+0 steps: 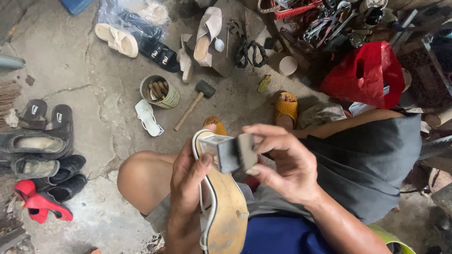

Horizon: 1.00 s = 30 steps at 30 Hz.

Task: Applying adhesive to a shoe heel and attaching it to the sole of a sandal.

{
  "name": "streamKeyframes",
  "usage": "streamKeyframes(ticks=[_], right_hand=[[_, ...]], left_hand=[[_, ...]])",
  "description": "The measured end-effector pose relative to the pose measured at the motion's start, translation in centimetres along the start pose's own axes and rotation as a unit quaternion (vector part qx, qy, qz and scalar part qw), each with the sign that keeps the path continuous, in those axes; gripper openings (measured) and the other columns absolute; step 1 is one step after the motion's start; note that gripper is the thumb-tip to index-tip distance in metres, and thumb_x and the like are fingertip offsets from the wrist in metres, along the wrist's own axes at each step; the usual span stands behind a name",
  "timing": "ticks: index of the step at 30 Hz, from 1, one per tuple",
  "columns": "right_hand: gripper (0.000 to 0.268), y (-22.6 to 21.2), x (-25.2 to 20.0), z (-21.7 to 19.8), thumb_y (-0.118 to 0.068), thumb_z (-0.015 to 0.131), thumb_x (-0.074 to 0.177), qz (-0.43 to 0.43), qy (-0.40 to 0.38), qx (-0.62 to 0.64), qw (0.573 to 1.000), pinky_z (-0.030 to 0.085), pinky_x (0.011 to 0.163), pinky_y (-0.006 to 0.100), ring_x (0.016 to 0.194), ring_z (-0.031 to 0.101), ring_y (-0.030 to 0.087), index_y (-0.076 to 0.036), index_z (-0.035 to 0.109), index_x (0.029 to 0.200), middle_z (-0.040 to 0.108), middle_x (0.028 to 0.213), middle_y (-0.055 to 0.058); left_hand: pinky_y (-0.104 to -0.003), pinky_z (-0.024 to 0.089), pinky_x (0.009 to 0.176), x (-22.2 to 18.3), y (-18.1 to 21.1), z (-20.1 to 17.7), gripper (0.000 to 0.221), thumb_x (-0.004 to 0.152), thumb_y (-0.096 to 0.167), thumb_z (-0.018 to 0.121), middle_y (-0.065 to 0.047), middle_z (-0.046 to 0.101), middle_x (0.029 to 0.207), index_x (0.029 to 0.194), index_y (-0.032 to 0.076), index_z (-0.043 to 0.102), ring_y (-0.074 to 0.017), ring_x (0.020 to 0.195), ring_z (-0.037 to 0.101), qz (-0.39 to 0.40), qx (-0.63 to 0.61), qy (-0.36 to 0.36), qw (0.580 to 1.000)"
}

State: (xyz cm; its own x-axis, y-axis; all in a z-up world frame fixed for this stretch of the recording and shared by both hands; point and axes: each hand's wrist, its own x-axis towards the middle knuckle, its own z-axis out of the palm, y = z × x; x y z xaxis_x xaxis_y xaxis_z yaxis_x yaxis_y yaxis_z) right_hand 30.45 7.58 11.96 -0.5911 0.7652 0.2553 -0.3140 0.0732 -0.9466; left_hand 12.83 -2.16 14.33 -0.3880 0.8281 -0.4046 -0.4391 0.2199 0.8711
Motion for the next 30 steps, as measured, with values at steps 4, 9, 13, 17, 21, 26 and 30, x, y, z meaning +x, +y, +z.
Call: streamKeyframes(ticks=[4, 9, 13, 17, 21, 26, 30], right_hand=[[0.037, 0.5, -0.4, -0.2, -0.006, 0.075, 0.093, 0.039, 0.036, 0.080, 0.995, 0.056, 0.106, 0.039, 0.134, 0.058, 0.033, -0.005, 0.053, 0.123, 0.057, 0.137, 0.027], [0.061, 0.0, 0.4, 0.2, -0.005, 0.068, 0.090, 0.158, 0.033, 0.252, 0.954, 0.057, 0.107, 0.048, 0.125, 0.062, 0.035, 0.002, 0.043, 0.145, 0.051, 0.147, 0.020], [0.024, 0.9, -0.1, 0.9, -0.016, 0.068, 0.094, 0.262, 0.111, 0.340, 0.896, 0.066, 0.062, 0.038, 0.083, 0.065, 0.026, -0.002, 0.056, 0.080, 0.059, 0.096, 0.017], [0.042, -0.8, 0.6, 1.0, -0.018, 0.070, 0.094, 0.256, 0.024, 0.094, 0.962, 0.050, 0.052, 0.025, 0.054, 0.061, 0.013, -0.007, 0.065, 0.054, 0.065, 0.060, 0.008], [0.034, -0.5, 0.1, 0.5, -0.024, 0.081, 0.084, 0.064, 0.009, -0.172, 0.983, 0.057, 0.080, 0.024, 0.087, 0.070, 0.011, -0.008, 0.063, 0.108, 0.072, 0.100, 0.003], [0.070, -0.5, 1.1, 0.3, -0.024, 0.087, 0.081, -0.069, -0.088, -0.254, 0.961, 0.062, 0.109, 0.037, 0.124, 0.071, 0.029, 0.003, 0.054, 0.137, 0.068, 0.135, 0.019], [0.067, -0.6, 1.2, 0.4, -0.020, 0.085, 0.087, -0.092, -0.121, -0.277, 0.949, 0.061, 0.111, 0.040, 0.132, 0.067, 0.033, 0.002, 0.052, 0.141, 0.060, 0.141, 0.022]], left_hand=[[-0.042, 0.061, 0.064, 0.1, -0.5, 0.1, 0.069, 0.088, 0.031, 0.073, -0.019, 0.069, 0.112, 0.145, -0.003, 0.052, -0.0293, 0.084, 0.069, -0.010, -0.146, 0.016, 0.989], [-0.034, 0.059, 0.071, -0.4, 0.9, 0.3, 0.066, 0.087, 0.040, 0.066, -0.018, 0.073, 0.105, 0.136, -0.002, 0.059, -0.0284, 0.085, 0.072, 0.036, 0.039, 0.057, 0.997], [-0.031, 0.061, 0.076, -0.6, 0.6, -0.3, 0.053, 0.087, 0.043, 0.064, -0.011, 0.076, 0.095, 0.119, 0.001, 0.067, -0.0221, 0.087, 0.074, 0.130, 0.218, 0.095, 0.963], [-0.029, 0.057, 0.075, -0.7, 0.4, -0.7, 0.045, 0.086, 0.040, 0.064, -0.008, 0.073, 0.088, 0.110, 0.002, 0.067, -0.0202, 0.082, 0.070, 0.132, 0.247, 0.090, 0.956], [-0.027, 0.054, 0.073, -0.8, 0.4, -0.6, 0.036, 0.086, 0.035, 0.066, -0.006, 0.070, 0.083, 0.101, 0.002, 0.067, -0.0163, 0.081, 0.066, 0.075, 0.182, 0.101, 0.975], [-0.030, 0.055, 0.072, -1.0, 1.2, -0.1, 0.037, 0.089, 0.037, 0.061, -0.007, 0.073, 0.083, 0.104, 0.004, 0.067, -0.0185, 0.078, 0.068, 0.091, 0.222, 0.063, 0.969], [-0.030, 0.055, 0.072, -1.2, 1.4, 0.2, 0.038, 0.085, 0.037, 0.064, -0.008, 0.075, 0.084, 0.102, 0.003, 0.069, -0.0185, 0.078, 0.069, 0.069, 0.228, 0.090, 0.967]])
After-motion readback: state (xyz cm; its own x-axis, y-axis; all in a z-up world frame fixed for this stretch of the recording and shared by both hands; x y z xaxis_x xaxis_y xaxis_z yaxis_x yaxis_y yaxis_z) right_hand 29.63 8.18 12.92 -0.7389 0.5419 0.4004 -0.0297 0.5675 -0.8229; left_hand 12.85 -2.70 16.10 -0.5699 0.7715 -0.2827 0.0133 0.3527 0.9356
